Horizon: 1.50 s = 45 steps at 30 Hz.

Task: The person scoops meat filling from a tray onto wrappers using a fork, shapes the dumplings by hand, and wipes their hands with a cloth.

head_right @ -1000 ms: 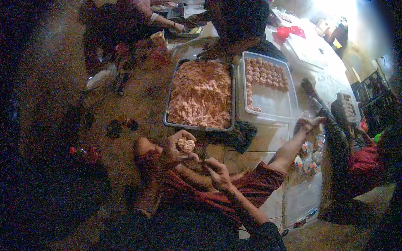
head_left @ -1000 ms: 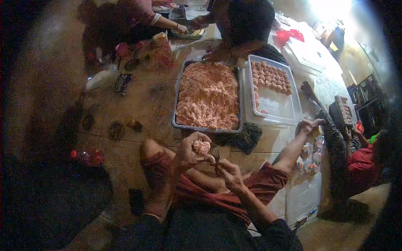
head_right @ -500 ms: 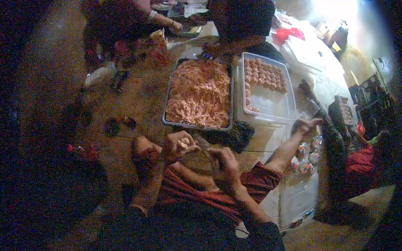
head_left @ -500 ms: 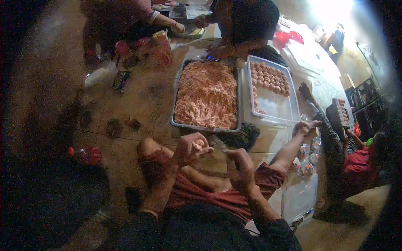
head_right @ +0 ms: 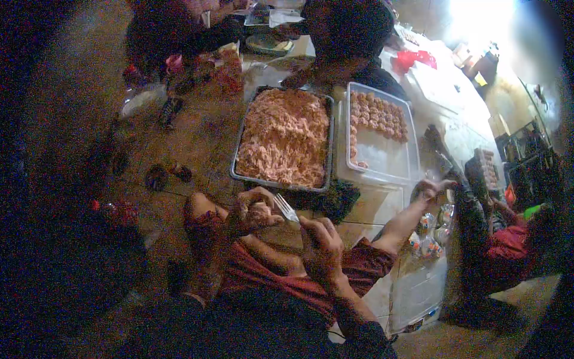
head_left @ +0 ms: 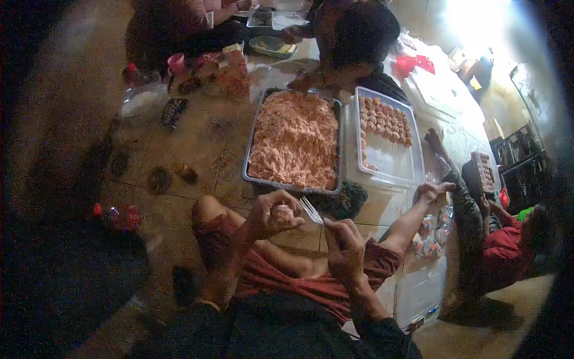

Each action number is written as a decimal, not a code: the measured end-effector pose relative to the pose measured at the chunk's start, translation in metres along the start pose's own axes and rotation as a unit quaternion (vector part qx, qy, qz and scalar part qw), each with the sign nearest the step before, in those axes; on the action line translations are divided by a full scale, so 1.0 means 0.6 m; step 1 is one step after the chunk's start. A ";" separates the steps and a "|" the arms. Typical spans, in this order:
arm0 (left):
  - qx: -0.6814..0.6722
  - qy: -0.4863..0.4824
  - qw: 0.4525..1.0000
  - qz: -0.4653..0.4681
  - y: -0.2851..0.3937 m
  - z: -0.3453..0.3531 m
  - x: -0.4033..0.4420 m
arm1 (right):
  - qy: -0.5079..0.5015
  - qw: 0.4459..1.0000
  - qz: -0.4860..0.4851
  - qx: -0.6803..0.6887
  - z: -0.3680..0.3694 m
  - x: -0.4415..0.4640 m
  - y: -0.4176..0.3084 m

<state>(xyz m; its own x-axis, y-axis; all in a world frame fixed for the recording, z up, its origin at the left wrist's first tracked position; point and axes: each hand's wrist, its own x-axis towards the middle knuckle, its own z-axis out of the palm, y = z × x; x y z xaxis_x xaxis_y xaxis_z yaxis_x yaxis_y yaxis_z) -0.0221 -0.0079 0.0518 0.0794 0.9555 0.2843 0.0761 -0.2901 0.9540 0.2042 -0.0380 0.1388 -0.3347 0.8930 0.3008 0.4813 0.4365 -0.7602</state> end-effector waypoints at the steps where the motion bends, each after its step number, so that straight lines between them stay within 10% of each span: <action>1: -0.021 -0.031 0.999 -0.030 -0.008 -0.003 -0.002 | 0.021 1.000 -0.013 -0.014 -0.002 0.001 -0.001; 10: -0.090 -0.041 0.986 -0.137 0.006 0.007 -0.014 | -0.017 1.000 -0.012 -0.007 0.011 0.003 0.012; 15: -0.005 0.044 0.998 0.052 0.016 0.011 -0.008 | 0.009 0.999 0.034 0.015 -0.014 0.009 -0.016; 19: 0.120 -0.123 0.982 -0.084 0.025 -0.003 -0.011 | -0.064 0.998 -0.030 0.004 0.014 0.001 0.026; 25: -0.047 -0.036 0.986 -0.155 0.013 -0.064 -0.043 | 0.037 0.998 -0.034 -0.034 -0.024 0.049 0.063; 27: -0.279 -0.037 0.954 -0.108 0.018 -0.054 -0.051 | -0.010 0.969 -0.020 -0.247 -0.020 0.075 0.093; 28: -0.127 -0.017 0.990 -0.064 0.012 -0.048 -0.056 | -0.007 0.968 -0.021 -0.248 -0.009 0.086 0.118; 35: 0.070 0.004 0.991 -0.114 0.020 -0.041 -0.070 | -0.063 0.935 -0.160 -0.311 0.048 0.154 0.226; 38: 0.081 0.000 0.986 -0.145 -0.002 -0.043 -0.069 | -0.025 0.858 -0.363 -0.362 0.032 0.180 0.257; 40: 0.068 0.005 0.992 -0.109 -0.017 -0.053 -0.074 | -0.250 0.894 -0.116 -0.354 -0.012 0.201 0.219; 45: -0.095 -0.053 0.984 -0.144 0.003 -0.067 -0.079 | -0.290 0.883 -0.099 -0.356 -0.107 0.216 0.218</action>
<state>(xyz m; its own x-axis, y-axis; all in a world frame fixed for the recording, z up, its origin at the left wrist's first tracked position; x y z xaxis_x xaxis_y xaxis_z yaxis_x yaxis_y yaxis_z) -0.0659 -0.0518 0.0437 0.1852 0.9827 -0.0020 -0.0765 0.0164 0.9969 0.2760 0.1420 0.1153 -0.7286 0.6751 -0.1154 0.6848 0.7205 -0.1089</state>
